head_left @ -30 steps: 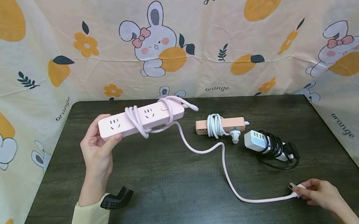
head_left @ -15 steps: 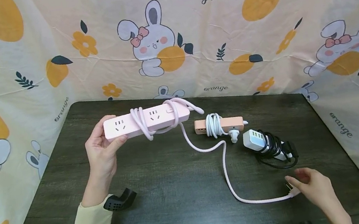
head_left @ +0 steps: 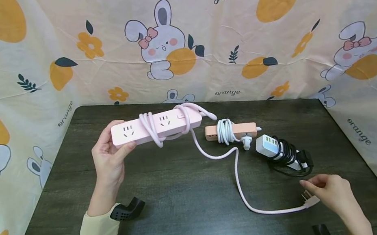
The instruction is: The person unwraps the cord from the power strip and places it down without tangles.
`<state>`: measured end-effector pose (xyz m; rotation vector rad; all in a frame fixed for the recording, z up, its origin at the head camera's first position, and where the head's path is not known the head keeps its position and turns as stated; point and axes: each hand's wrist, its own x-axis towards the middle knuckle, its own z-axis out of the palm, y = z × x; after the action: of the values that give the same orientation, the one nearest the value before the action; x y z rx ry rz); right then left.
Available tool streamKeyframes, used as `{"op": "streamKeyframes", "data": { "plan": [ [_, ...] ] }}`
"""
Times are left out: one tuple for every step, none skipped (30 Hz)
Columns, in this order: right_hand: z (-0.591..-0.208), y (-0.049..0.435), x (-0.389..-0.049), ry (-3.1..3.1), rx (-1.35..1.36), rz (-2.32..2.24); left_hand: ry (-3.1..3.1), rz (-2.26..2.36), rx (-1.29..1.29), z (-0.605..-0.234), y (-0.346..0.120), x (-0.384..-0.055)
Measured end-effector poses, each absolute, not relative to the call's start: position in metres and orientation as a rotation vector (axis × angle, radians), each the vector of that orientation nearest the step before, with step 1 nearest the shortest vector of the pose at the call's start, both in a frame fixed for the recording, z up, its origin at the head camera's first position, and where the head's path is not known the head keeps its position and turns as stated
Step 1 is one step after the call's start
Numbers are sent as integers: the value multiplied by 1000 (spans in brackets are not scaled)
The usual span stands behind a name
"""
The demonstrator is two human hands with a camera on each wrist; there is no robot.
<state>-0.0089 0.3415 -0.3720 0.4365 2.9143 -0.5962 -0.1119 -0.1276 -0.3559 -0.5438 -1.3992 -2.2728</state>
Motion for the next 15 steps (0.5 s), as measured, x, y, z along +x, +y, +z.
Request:
{"op": "streamKeyframes", "data": {
  "plan": [
    [-371,339,-8,2933,424,-604,-1394,-2273,-546,-356,-128,-112],
    [-369,335,-8,2955,407,-614,-1391,-2272,-546,-355,-127,-112],
    [-368,332,-8,2979,392,-626,-1388,-2272,-546,-355,-127,-111],
    [-366,328,-8,3009,372,-644,-1387,-2270,-549,-355,-128,-111],
    [-365,324,-9,3052,337,-662,-1386,-2270,-549,-354,-127,-111],
    [-364,320,-9,3090,306,-677,-1390,-2268,-550,-354,-127,-111],
    [-364,316,-10,3115,286,-692,-1392,-2267,-552,-354,-128,-111],
    [-363,313,-12,3137,265,-707,-1394,-2267,-553,-355,-128,-111],
    [-362,309,-14,3159,247,-721,-1396,-2267,-555,-355,-128,-111],
    [-362,306,-16,3173,227,-737,-1390,-2274,-562,-355,-128,-111],
    [-361,303,-18,3181,207,-755,-1393,-2276,-562,-356,-128,-111],
    [-361,299,-20,3174,199,-774,-1393,-2277,-566,-356,-128,-111],
    [-360,296,-23,3173,182,-791,-1395,-2278,-565,-356,-128,-112],
    [-360,293,-25,3180,155,-807,-1397,-2277,-566,-356,-128,-112],
    [-359,290,-27,3181,134,-823,-1399,-2276,-567,-356,-128,-112]
  ]
}}
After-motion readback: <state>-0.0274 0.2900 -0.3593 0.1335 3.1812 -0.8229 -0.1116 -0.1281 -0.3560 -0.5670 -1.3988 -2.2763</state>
